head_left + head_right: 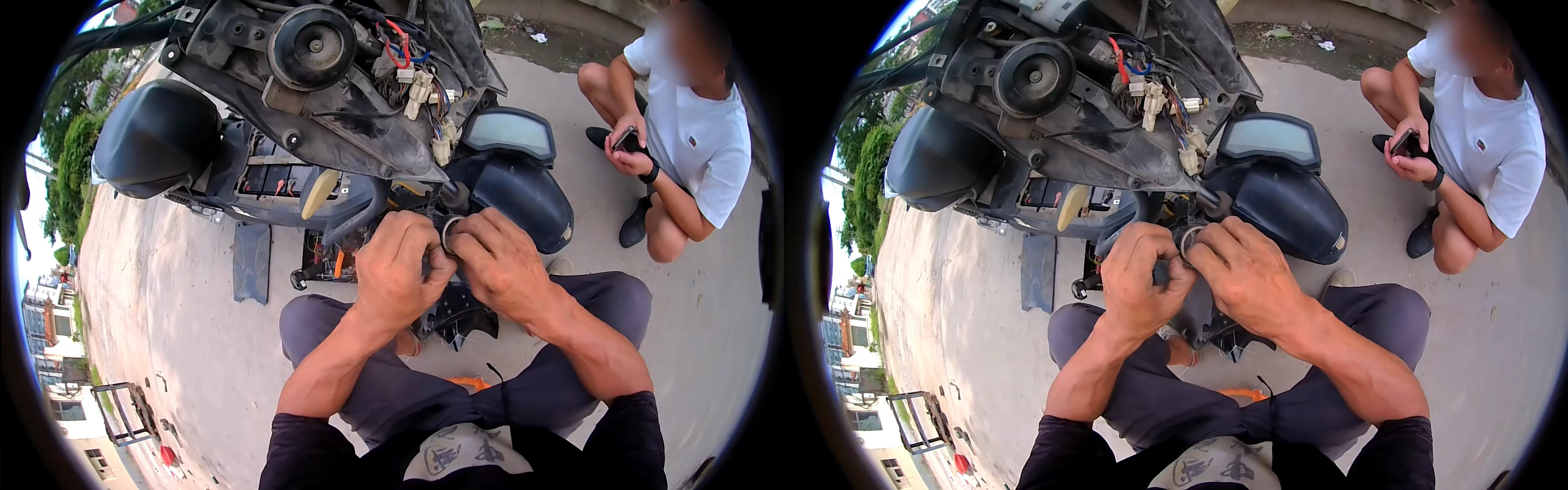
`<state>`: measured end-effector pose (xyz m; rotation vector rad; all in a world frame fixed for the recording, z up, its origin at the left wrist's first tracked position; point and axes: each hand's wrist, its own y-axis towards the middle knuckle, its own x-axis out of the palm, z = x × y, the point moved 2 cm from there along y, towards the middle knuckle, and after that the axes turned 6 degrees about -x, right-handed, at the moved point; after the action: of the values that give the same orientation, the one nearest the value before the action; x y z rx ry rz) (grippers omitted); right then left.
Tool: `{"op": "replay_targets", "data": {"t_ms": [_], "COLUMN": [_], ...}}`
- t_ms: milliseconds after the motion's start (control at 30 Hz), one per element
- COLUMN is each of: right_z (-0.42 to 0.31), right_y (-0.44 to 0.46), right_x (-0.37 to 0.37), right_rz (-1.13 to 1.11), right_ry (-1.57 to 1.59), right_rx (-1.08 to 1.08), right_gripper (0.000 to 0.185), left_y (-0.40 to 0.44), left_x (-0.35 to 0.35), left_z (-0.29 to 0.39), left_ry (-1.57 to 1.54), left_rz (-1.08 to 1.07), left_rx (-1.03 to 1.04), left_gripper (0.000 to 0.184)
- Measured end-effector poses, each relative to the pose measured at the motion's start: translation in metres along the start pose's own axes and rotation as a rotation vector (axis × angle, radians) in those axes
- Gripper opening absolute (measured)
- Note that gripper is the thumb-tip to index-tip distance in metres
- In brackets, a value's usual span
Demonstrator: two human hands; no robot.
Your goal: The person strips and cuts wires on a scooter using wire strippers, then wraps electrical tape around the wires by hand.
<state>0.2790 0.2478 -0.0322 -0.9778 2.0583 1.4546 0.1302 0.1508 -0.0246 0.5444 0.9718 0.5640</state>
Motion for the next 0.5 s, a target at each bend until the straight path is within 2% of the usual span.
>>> {"op": "replay_targets", "data": {"t_ms": [67,167,267,367,500], "right_z": [0.000,0.004,0.004,0.004,0.005], "right_y": [0.001,0.000,-0.003,-0.001,0.002], "right_x": [-0.001,-0.001,0.000,-0.001,-0.010], "right_rz": [0.020,0.029,-0.002,0.091,0.063], "right_ry": [0.118,0.402,0.540,0.657,0.599], "right_rx": [0.048,0.167,0.277,0.284,0.326], "right_gripper": [0.027,0.025,0.023,0.024,0.025], "left_y": [0.000,-0.005,-0.008,-0.005,-0.001], "left_x": [-0.002,-0.005,-0.007,-0.012,-0.018], "left_z": [-0.004,-0.009,-0.014,-0.016,-0.014], "left_ry": [-0.099,-0.363,-0.661,-0.891,-0.732], "left_rz": [-0.019,-0.113,-0.165,-0.209,-0.154], "left_rx": [-0.061,-0.339,-0.655,-0.827,-0.617], "left_gripper": [0.028,0.021,0.015,0.016,0.020]}}
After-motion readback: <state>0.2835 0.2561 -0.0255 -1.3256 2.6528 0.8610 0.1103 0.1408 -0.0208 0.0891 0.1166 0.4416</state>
